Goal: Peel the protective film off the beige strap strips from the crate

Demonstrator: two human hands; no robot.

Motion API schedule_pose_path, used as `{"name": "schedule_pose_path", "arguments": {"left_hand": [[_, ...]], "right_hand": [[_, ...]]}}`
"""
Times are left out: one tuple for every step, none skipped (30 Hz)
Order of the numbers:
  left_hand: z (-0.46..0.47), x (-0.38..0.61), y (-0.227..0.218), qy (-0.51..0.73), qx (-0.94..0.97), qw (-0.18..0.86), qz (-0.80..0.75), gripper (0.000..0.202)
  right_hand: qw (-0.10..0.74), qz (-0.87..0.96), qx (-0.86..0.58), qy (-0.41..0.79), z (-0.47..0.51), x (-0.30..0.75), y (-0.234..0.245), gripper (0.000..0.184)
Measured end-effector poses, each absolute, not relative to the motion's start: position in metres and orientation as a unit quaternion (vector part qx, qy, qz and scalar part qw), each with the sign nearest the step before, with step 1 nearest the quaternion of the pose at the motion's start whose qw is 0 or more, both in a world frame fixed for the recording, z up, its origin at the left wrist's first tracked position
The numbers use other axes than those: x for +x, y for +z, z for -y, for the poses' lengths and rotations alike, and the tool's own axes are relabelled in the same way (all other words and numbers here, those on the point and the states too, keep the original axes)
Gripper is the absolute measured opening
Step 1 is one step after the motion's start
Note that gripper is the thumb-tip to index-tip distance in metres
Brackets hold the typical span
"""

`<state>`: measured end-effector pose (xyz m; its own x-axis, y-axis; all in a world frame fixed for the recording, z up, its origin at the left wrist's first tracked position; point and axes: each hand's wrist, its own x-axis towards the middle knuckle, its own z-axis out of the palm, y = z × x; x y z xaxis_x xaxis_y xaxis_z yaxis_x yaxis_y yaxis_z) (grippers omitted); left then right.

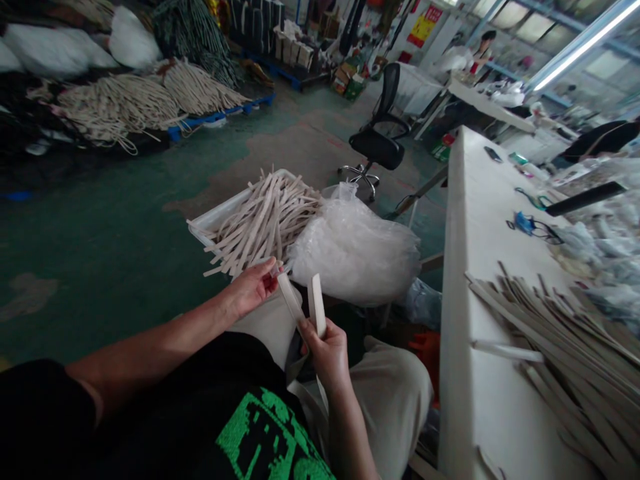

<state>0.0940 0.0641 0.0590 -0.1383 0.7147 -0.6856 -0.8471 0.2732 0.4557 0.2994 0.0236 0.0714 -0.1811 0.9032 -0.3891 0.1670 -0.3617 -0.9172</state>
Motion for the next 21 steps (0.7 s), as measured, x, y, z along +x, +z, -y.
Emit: {"name": "schedule_pose_path", "arguments": {"left_hand": [[-0.064,0.093,0.060,0.599,-0.065,0.651,-0.462,0.015],[-0.065,0.092,0.062,0.598,-0.057,0.651,-0.464,0.015],[-0.064,0.091,0.063,0.594,-0.048,0.654,-0.465,0.015],[-0.064,0.091,0.063,0.590,-0.038,0.658,-0.467,0.016],[-0.064,0.090,0.062,0.585,-0.028,0.661,-0.469,0.016],[-0.063,0.090,0.061,0.583,-0.017,0.662,-0.471,0.017],[-0.062,0.089,0.060,0.581,-0.006,0.664,-0.471,0.017],[-0.061,0.089,0.057,0.580,0.005,0.666,-0.469,0.018],[-0.060,0.089,0.055,0.580,0.014,0.668,-0.466,0.020],[-0.059,0.089,0.053,0.580,0.019,0.670,-0.462,0.021],[-0.058,0.089,0.050,0.581,0.024,0.672,-0.459,0.023],[-0.058,0.089,0.048,0.580,0.027,0.673,-0.457,0.024],[-0.057,0.089,0.046,0.580,0.029,0.674,-0.457,0.024],[-0.056,0.090,0.045,0.579,0.031,0.674,-0.458,0.024],[-0.056,0.090,0.043,0.578,0.031,0.674,-0.460,0.024],[-0.055,0.090,0.042,0.576,0.030,0.674,-0.462,0.025],[-0.055,0.091,0.042,0.576,0.028,0.673,-0.464,0.025],[-0.055,0.091,0.041,0.577,0.025,0.671,-0.465,0.025],[-0.055,0.091,0.041,0.578,0.024,0.669,-0.467,0.026],[-0.055,0.090,0.041,0.579,0.025,0.666,-0.469,0.026],[-0.054,0.090,0.041,0.580,0.028,0.663,-0.472,0.027]], "right_hand": [[0.298,0.484,-0.563,0.599,-0.023,0.298,0.072,0.050],[0.295,0.493,-0.564,0.593,-0.023,0.296,0.071,0.048],[0.293,0.503,-0.565,0.584,-0.023,0.295,0.070,0.046],[0.292,0.512,-0.568,0.574,-0.023,0.294,0.069,0.045],[0.292,0.519,-0.572,0.564,-0.023,0.293,0.068,0.043],[0.292,0.524,-0.577,0.555,-0.023,0.293,0.066,0.042],[0.290,0.528,-0.581,0.547,-0.023,0.293,0.065,0.041],[0.287,0.533,-0.584,0.541,-0.024,0.294,0.064,0.041],[0.284,0.539,-0.585,0.535,-0.024,0.295,0.064,0.040],[0.280,0.546,-0.586,0.529,-0.024,0.295,0.063,0.039],[0.274,0.555,-0.588,0.521,-0.024,0.296,0.063,0.039],[0.268,0.565,-0.591,0.510,-0.024,0.296,0.062,0.039],[0.263,0.575,-0.595,0.496,-0.024,0.297,0.061,0.040],[0.257,0.587,-0.601,0.478,-0.023,0.298,0.060,0.041],[0.251,0.599,-0.607,0.458,-0.023,0.298,0.059,0.042],[0.245,0.611,-0.613,0.437,-0.023,0.299,0.057,0.043],[0.237,0.624,-0.619,0.414,-0.023,0.300,0.055,0.044],[0.228,0.636,-0.624,0.393,-0.023,0.300,0.054,0.045],[0.220,0.647,-0.628,0.373,-0.024,0.301,0.053,0.046],[0.212,0.658,-0.630,0.354,-0.024,0.302,0.052,0.046],[0.206,0.667,-0.632,0.335,-0.025,0.302,0.052,0.047]]}}
